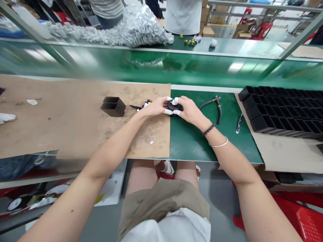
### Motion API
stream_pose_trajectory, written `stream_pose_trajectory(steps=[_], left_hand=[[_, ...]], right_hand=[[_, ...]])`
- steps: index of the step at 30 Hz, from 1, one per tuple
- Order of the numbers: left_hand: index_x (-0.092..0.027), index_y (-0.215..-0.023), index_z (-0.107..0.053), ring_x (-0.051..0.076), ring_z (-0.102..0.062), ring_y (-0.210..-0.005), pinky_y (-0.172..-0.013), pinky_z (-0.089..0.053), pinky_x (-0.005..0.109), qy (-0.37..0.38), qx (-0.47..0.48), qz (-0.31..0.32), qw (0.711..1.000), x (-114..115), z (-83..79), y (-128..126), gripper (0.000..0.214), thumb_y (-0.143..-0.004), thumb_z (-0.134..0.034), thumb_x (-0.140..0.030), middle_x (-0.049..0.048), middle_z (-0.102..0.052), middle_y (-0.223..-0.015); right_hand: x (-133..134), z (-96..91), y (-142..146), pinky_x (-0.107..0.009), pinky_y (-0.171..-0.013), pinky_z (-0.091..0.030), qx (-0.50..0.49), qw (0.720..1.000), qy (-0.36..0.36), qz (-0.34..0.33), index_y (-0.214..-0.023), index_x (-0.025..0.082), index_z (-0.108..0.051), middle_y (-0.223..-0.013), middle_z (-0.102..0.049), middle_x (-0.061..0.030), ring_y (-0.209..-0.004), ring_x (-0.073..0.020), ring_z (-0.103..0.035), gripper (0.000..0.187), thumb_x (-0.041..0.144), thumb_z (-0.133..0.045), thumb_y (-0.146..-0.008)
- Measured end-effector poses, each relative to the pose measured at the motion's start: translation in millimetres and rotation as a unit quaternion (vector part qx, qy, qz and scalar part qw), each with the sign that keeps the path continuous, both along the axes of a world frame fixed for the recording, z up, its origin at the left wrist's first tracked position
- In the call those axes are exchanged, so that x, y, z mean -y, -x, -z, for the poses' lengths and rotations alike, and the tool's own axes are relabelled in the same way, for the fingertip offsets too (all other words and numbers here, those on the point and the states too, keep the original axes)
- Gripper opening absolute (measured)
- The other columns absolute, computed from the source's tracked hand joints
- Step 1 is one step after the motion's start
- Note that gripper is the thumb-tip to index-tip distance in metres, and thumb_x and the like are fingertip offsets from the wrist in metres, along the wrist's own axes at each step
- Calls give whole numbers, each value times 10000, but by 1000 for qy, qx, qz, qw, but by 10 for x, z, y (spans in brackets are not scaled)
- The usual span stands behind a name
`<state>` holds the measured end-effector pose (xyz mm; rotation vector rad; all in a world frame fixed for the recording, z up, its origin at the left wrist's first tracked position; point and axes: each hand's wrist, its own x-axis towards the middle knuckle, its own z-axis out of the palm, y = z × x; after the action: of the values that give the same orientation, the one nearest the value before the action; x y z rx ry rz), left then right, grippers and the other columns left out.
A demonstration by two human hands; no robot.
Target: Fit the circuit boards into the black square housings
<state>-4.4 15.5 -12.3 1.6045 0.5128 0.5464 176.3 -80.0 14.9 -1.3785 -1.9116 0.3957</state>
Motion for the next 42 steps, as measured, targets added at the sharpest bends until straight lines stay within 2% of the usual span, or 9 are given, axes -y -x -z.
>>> stream_pose_trajectory(steps=[6, 11, 13, 17, 22, 30, 34, 37, 42], left_hand=[[-200, -1239, -606, 316, -465, -1451, -1241, -321, 487, -59, 134, -94, 985, -152, -83, 74, 735, -551, -767, 1, 114, -598, -1371], [-220, -1268, -577, 334, -431, -1471, -1235, -319, 504, -75, 163, -165, 970, -228, -116, 114, 722, -599, -831, -124, 118, -584, -1388], [-227, -1276, -567, 336, -474, -1437, -1233, -332, 495, -87, 142, -140, 976, -151, -124, 87, 778, -562, -872, -171, 115, -594, -1382], [-215, -1279, -574, 332, -555, -1338, -1194, -386, 468, -153, 109, -129, 974, 154, -175, -45, 803, -550, -910, -240, 116, -611, -1361], [-187, -1206, -619, 310, -609, -1198, -1074, -475, 431, -219, 97, -233, 943, 413, -286, -132, 692, -586, -910, -291, 104, -654, -1254], [-167, -1128, -647, 331, -629, -1181, -1070, -479, 437, -161, 135, -217, 953, 485, -392, -120, 706, -507, -963, -280, 105, -686, -1167], [-170, -1069, -630, 327, -660, -1180, -1052, -521, 457, 14, 171, -195, 966, 395, -393, -123, 585, -626, -914, -427, 100, -706, -1116], [-156, -1001, -659, 348, -673, -1192, -1052, -548, 484, 194, 174, -123, 958, 282, -387, -78, 528, -805, -712, -644, 147, -728, -1089], [-152, -954, -690, 353, -668, -1217, -1073, -555, 472, 295, 160, -96, 937, 220, -321, -81, 546, -843, -645, -685, 184, -745, -1062]], right_hand=[[-20, 70, 42, -488, -956, -531, -124, 987, -73, 66, -1001, 249, -697, -1044, -691, -79, -1070, -309, -628, 199, 259, -731, -805], [-93, 202, 112, -552, -1034, -512, -156, 986, -2, 59, -859, 230, -649, -963, -704, -53, -1003, -302, -659, 281, 209, -821, -637], [-116, 223, 108, -539, -990, -557, -282, 956, 49, 69, -860, 241, -607, -959, -717, -31, -979, -282, -685, 317, 290, -833, -643], [-113, 167, 95, -467, -898, -629, -502, 844, 188, 15, -938, 246, -607, -930, -751, -50, -939, -259, -734, 307, 511, -701, -816], [-43, 76, 156, -424, -881, -647, -541, 801, 254, -19, -976, 220, -673, -975, -783, -90, -965, -253, -745, 351, 558, -613, -900], [-152, 129, -8, -396, -833, -631, -528, 813, 234, 72, -869, 240, -676, -882, -784, -27, -897, -223, -735, 122, 361, -668, -860], [-138, 38, -50, -443, -914, -599, -456, 884, 71, 71, -843, 239, -677, -943, -772, -41, -979, -260, -724, 227, 397, -788, -725], [-44, -68, -3, -475, -1044, -541, -373, 922, -56, 87, -922, 269, -676, -1055, -761, -40, -1086, -270, -706, 266, 402, -796, -726], [85, -82, 93, -472, -1088, -510, -262, 962, -70, 24, -1325, 302, -576, -1400, -640, -86, -1293, -286, -613, 557, 456, -728, -812]])
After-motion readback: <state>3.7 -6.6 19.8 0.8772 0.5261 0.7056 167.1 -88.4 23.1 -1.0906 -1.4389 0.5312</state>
